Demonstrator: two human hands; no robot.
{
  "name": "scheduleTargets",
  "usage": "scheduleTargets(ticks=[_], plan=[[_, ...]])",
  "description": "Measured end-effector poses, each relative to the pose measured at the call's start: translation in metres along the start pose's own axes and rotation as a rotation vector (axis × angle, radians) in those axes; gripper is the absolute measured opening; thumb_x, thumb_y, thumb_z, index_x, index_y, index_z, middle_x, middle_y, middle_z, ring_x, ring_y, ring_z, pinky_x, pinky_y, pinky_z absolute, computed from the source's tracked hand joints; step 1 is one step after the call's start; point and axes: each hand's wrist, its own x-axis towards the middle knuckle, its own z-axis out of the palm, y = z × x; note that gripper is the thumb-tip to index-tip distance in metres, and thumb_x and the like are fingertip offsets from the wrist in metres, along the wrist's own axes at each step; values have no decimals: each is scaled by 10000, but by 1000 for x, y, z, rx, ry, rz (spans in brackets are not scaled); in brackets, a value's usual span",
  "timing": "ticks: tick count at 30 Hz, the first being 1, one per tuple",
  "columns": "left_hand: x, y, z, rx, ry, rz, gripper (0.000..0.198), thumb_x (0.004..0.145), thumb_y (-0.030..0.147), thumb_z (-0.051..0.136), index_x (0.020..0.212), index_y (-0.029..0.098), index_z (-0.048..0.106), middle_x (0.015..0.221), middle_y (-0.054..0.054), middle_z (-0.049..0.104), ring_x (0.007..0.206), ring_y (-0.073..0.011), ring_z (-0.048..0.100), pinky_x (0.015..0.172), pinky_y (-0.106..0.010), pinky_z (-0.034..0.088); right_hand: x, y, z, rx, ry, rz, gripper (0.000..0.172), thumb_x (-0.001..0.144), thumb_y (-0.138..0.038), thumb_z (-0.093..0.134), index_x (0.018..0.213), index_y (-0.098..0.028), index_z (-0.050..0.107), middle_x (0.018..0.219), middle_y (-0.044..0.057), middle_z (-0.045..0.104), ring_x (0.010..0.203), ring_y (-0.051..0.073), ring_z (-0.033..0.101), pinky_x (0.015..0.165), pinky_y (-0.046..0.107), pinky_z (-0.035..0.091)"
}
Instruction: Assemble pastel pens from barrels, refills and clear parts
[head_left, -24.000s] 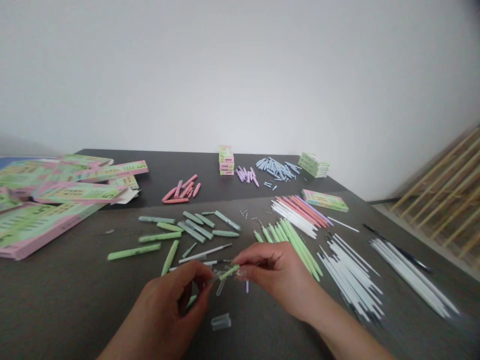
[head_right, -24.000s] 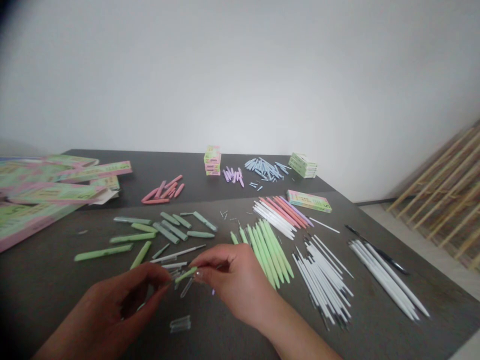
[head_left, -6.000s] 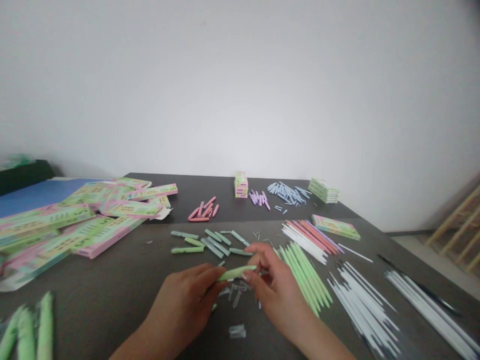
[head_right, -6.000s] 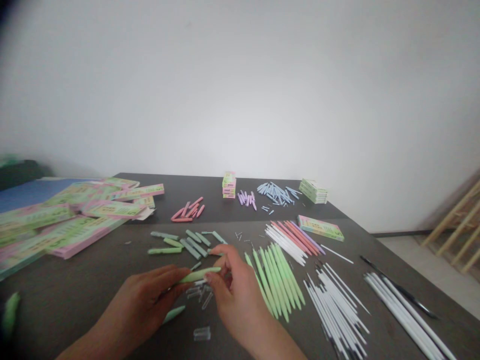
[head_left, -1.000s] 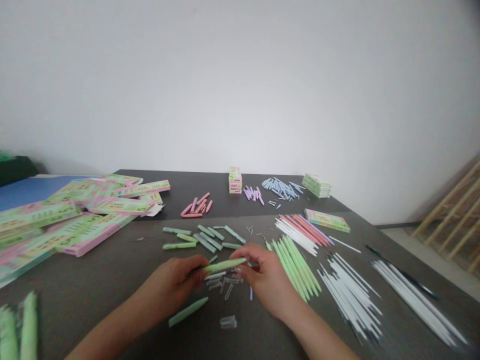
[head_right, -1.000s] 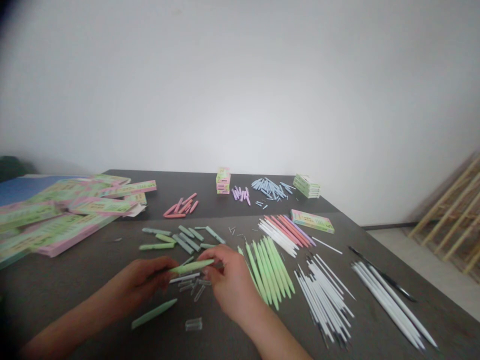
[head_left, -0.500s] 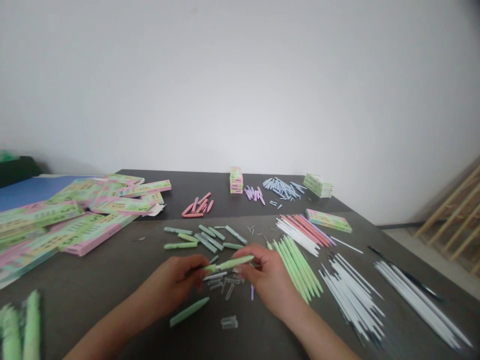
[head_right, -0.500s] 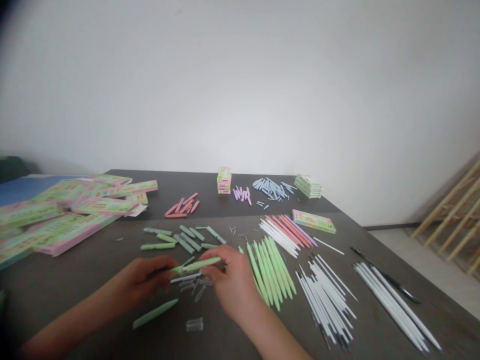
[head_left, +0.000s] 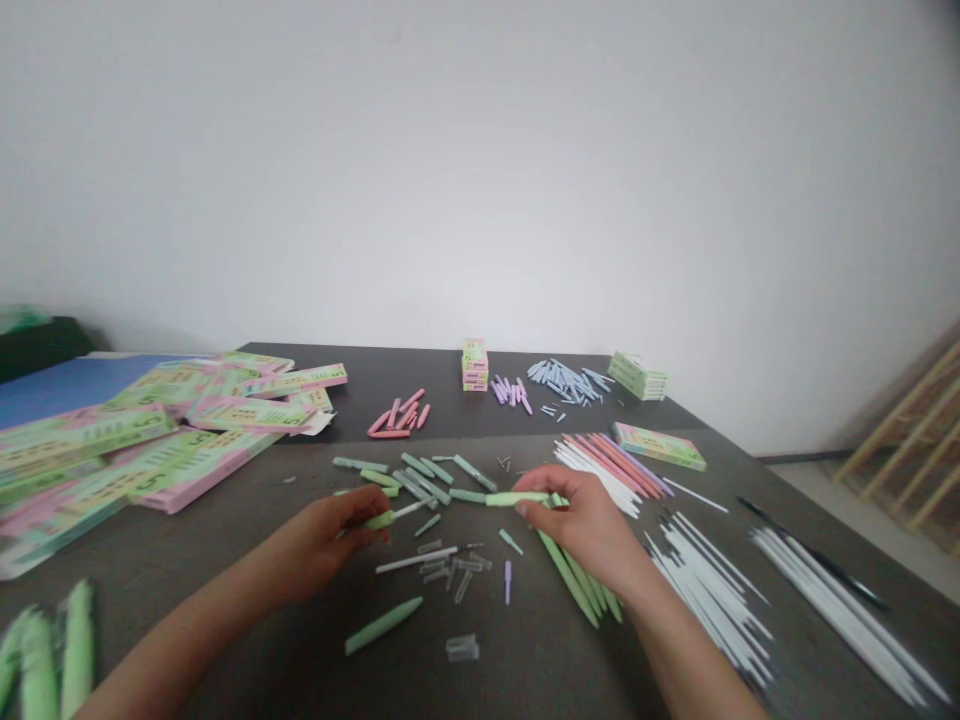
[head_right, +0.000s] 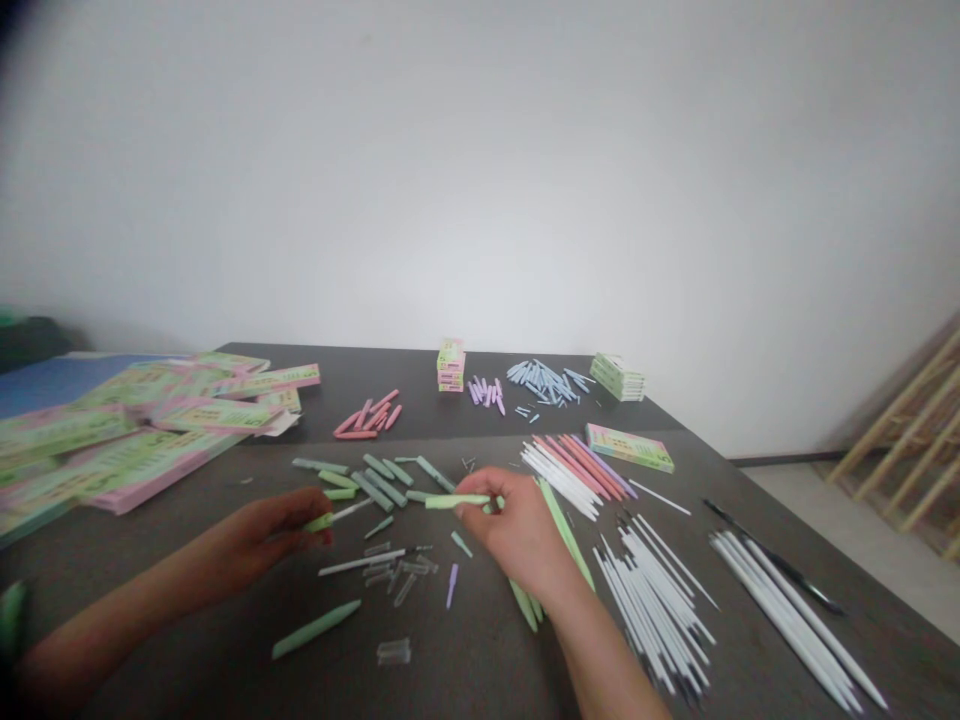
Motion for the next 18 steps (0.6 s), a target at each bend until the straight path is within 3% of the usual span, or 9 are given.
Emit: scheduleTargets(ticks=[6, 13, 18], plan=[[0, -6, -4, -39, -31, 54, 215, 819, 374, 488, 825, 168, 548, 803, -23, 581, 789, -188, 538, 721, -262, 420, -14, 4, 32, -223, -192, -35, 142, 635, -133, 610, 750, -192, 671, 666, -13, 624, 588, 120, 523, 531, 207, 342], [-1, 0, -3, -128, -41, 59, 215, 813, 367, 483, 835, 165, 553, 835, -38, 597, 818, -200, 542, 752, -280, 431, -29, 1, 57, -517, -216, -80, 88, 632, -182, 668, 709, -223, 680, 756, 40, 624, 691, 176, 560, 610, 258, 367], [0, 1, -2, -119, -58, 72, 200, 817, 348, 475, 831, 168, 561, 838, -37, 600, 818, -193, 539, 749, -270, 426, -29, 5, 64, -591, -279, -190, 79, 625, -161, 698, 680, -207, 665, 728, 33, 635, 782, 201, 572, 840, 337, 373]])
